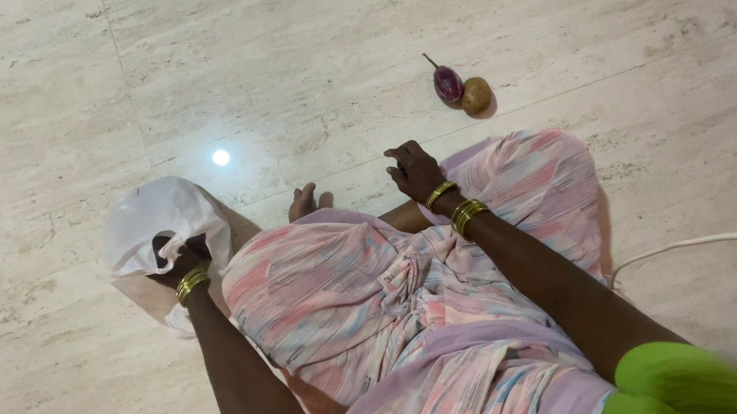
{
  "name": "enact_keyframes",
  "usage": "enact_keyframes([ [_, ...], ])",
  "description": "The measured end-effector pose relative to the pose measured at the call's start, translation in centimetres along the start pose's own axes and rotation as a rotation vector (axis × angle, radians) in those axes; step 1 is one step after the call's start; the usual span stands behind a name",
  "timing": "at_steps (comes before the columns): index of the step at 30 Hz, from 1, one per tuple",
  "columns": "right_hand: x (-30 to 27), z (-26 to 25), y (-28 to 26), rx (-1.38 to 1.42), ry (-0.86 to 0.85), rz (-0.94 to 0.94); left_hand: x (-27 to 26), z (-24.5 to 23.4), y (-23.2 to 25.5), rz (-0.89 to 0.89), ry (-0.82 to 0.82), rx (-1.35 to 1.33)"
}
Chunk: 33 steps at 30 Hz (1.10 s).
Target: The person sits on the floor and peels an eggplant and a potato using a small knife. They hold the vegetables in one hand and carefully remove the skin with the other, placing the peeled items aside.
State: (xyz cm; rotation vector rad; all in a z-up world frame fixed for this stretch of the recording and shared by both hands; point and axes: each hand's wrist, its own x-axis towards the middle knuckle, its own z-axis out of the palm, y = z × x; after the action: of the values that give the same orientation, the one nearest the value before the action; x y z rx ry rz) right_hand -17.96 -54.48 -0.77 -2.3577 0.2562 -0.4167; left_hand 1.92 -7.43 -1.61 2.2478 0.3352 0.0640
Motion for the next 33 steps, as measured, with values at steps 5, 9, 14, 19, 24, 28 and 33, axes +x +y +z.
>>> enact_keyframes([
  [5, -0.1, 0.5, 0.8, -0.061, -0.065, 0.089, -1.1, -4.0, -0.9, 0.130, -0.082, -0.219],
  [9, 3.2, -0.5, 4.6, -0.228, 0.077, 0.243, -3.8, -6.6, -2.5, 0.235, -0.260, -0.191],
  [14, 10.4, -8.9, 8.9, -0.436, 0.026, 0.784, -8.6, -9.9, -5.1, 0.015, -0.455, -0.408],
  [19, 11.1, -12.6, 10.5, -0.529, -0.346, 0.898, -11.7, -12.9, -5.7, -0.164, -0.711, -0.470],
  [24, 9.8, -11.2, 12.8, -0.570, -0.357, 0.714, -16.2, -15.9, -4.7, -0.196, -0.775, -0.810],
  [28, 10.5, -10.9, 14.3, -0.553, -0.311, 0.911, -18.6, -15.3, -2.8, -0.184, -0.823, -1.329],
  [33, 12.2, -11.3, 14.2, -0.459, -0.009, 0.957, -19.9, -13.1, 0.3, -0.014, -0.761, -1.316],
])
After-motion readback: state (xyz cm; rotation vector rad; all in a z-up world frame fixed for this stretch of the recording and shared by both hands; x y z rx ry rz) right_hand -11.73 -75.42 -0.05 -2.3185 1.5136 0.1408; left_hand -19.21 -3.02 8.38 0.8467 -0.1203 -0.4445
